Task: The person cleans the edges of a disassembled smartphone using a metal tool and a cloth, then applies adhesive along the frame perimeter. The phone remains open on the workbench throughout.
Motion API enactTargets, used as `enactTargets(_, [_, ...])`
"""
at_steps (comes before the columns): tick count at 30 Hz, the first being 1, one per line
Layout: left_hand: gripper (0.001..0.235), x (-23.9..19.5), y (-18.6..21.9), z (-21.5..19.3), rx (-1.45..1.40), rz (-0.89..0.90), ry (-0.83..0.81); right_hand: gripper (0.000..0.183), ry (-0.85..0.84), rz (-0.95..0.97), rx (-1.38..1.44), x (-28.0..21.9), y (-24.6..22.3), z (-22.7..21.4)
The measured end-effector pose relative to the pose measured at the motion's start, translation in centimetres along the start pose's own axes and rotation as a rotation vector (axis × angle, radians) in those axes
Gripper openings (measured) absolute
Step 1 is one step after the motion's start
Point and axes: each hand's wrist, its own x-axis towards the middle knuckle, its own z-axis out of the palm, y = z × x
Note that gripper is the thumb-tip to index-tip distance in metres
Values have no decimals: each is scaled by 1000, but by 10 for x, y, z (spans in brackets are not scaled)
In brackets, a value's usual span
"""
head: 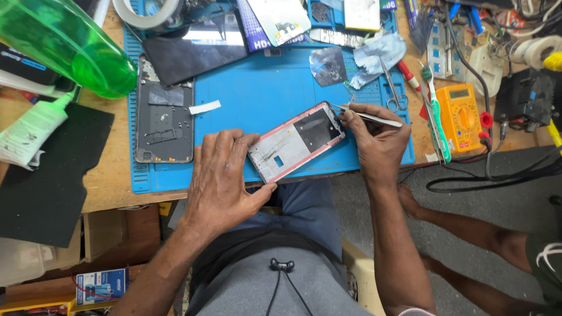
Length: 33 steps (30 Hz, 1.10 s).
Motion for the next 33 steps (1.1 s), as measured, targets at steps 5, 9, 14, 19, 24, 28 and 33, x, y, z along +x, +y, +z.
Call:
enactTargets(5, [79,2,-2,-1,-25,-7,-5,13,55,-6,-131,-2,-6,4])
enactTargets(9, [78,3,-1,-2,-39,7,15,14,71,-21,-290,-14,-5,4])
enactTargets(14, [82,7,3,-10,-91,30,4,17,54,-79,-284,-19,-6,2])
enactTargets(19, [83,30,13,-5,-445,153,110,16,33,74,-58,-11,-6,-3])
enactTargets(24, [80,48,26,24,-1058,172,89,16,46,66,-68,-6,-4,-5])
enactTargets(28, [95,47,19,34,-882,212,121,17,23,64,-64,-5,-2,-4])
enactTargets(33, [95,50,7,32,-820,225,120,14,15,75,-96,-3,-7,-5])
